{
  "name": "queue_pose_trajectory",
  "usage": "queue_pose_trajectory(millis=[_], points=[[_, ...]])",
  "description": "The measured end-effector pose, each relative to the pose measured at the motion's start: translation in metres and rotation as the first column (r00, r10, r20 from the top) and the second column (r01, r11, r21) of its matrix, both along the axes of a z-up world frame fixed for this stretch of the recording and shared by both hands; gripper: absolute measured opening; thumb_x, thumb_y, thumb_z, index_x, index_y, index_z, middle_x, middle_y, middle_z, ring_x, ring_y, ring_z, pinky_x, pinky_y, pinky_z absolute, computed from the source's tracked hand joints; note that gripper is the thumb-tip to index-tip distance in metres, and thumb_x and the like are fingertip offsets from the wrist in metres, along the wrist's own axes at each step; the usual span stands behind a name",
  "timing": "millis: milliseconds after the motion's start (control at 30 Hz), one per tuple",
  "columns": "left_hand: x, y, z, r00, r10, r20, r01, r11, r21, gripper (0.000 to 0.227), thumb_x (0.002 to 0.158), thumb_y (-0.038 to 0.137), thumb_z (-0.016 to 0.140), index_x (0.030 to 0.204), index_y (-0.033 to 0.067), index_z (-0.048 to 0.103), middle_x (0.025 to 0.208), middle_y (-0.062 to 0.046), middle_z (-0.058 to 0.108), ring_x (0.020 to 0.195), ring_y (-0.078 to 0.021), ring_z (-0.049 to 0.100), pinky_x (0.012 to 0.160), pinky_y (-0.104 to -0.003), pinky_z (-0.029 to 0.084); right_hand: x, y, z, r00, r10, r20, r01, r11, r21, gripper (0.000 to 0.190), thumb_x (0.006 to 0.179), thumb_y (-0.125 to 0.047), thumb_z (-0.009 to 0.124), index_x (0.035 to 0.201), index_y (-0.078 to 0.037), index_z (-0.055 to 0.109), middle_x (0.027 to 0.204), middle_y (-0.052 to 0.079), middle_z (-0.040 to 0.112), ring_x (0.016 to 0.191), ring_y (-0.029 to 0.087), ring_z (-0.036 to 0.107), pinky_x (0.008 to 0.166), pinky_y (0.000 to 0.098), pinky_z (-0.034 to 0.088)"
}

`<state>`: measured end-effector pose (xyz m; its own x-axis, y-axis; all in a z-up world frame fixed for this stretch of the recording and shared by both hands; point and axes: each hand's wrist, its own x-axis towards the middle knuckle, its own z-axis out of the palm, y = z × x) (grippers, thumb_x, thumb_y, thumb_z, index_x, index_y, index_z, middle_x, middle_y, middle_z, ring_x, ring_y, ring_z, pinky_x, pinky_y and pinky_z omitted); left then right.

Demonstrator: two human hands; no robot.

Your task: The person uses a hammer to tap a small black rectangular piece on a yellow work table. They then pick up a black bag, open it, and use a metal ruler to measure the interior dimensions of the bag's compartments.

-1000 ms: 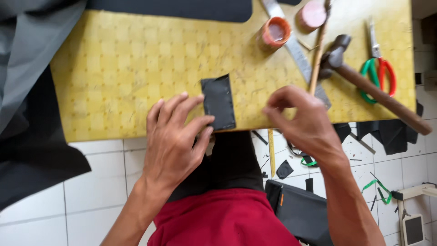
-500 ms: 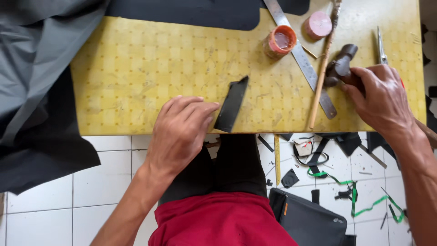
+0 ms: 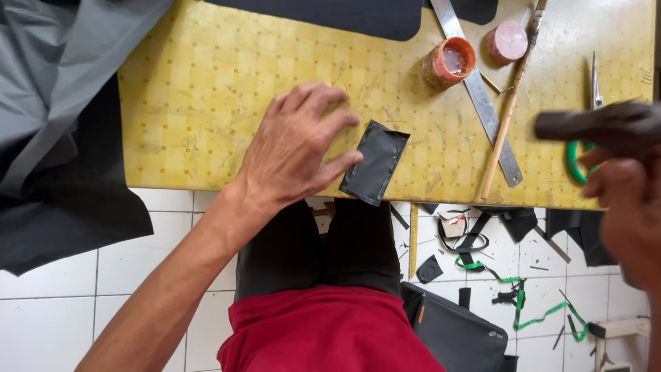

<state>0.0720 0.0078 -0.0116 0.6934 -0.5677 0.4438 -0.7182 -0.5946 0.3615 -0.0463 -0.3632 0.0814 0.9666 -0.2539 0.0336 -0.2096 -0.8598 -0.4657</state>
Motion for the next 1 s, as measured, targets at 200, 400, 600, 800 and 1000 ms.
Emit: queue_pose_trajectory(millis=[200,400,600,800,1000], points=[[0.006,-0.002,0.002,0.987,0.155,-0.034,-0.158,0.973,-0.165,0.032,0.079,0.027,0.083,0.101,0.0128,0.064,0.122,-0.009,0.058,0.118,-0.0301,0.052,0.088,-0.049,0.048,0.013,0.105,0.007,0.867,0.488,-0.101,-0.499,0.850,-0.170,0.017,0.088,-0.013,0.065,0.104,-0.011,0.062,0.100,0.004,0.072,0.089,0.022,0.070,0.071,0.0356,0.054],[-0.021,0.042,0.015,0.992,0.075,-0.105,-0.097,0.971,-0.219,0.030,0.081,0.016,0.081,0.104,0.0068,0.065,0.118,-0.014,0.060,0.117,-0.0333,0.052,0.098,-0.048,0.044,0.022,0.141,-0.011,0.726,0.677,-0.121,-0.677,0.673,-0.299,0.032,0.095,-0.028,0.057,0.121,-0.009,0.059,0.081,0.004,0.059,0.064,0.024,0.059,0.048,0.0396,0.044],[-0.050,0.054,0.008,0.981,0.194,0.005,-0.184,0.938,-0.295,0.014,0.088,0.008,0.077,0.098,0.0062,0.068,0.112,-0.012,0.065,0.112,-0.0318,0.057,0.098,-0.045,0.044,0.031,0.157,-0.023,0.673,0.723,-0.156,-0.708,0.569,-0.419,0.032,0.099,-0.035,0.050,0.123,-0.014,0.058,0.076,0.002,0.054,0.058,0.021,0.057,0.036,0.0376,0.039],[-0.056,0.044,0.010,0.987,0.157,-0.042,-0.163,0.950,-0.268,0.010,0.087,0.009,0.073,0.096,0.0094,0.068,0.108,-0.007,0.066,0.106,-0.0292,0.059,0.097,-0.047,0.043,0.033,0.147,-0.023,0.727,0.675,-0.127,-0.676,0.670,-0.307,0.029,0.097,-0.027,0.056,0.114,-0.004,0.058,0.081,0.007,0.057,0.070,0.027,0.058,0.052,0.0411,0.044],[-0.051,0.031,0.009,0.992,0.122,-0.025,-0.124,0.954,-0.272,0.011,0.086,0.010,0.074,0.095,0.0100,0.068,0.107,-0.006,0.066,0.104,-0.0293,0.059,0.094,-0.045,0.043,0.028,0.146,-0.026,0.669,0.732,-0.128,-0.717,0.591,-0.370,0.030,0.098,-0.032,0.053,0.120,-0.012,0.059,0.075,0.003,0.053,0.054,0.022,0.054,0.036,0.0389,0.038]])
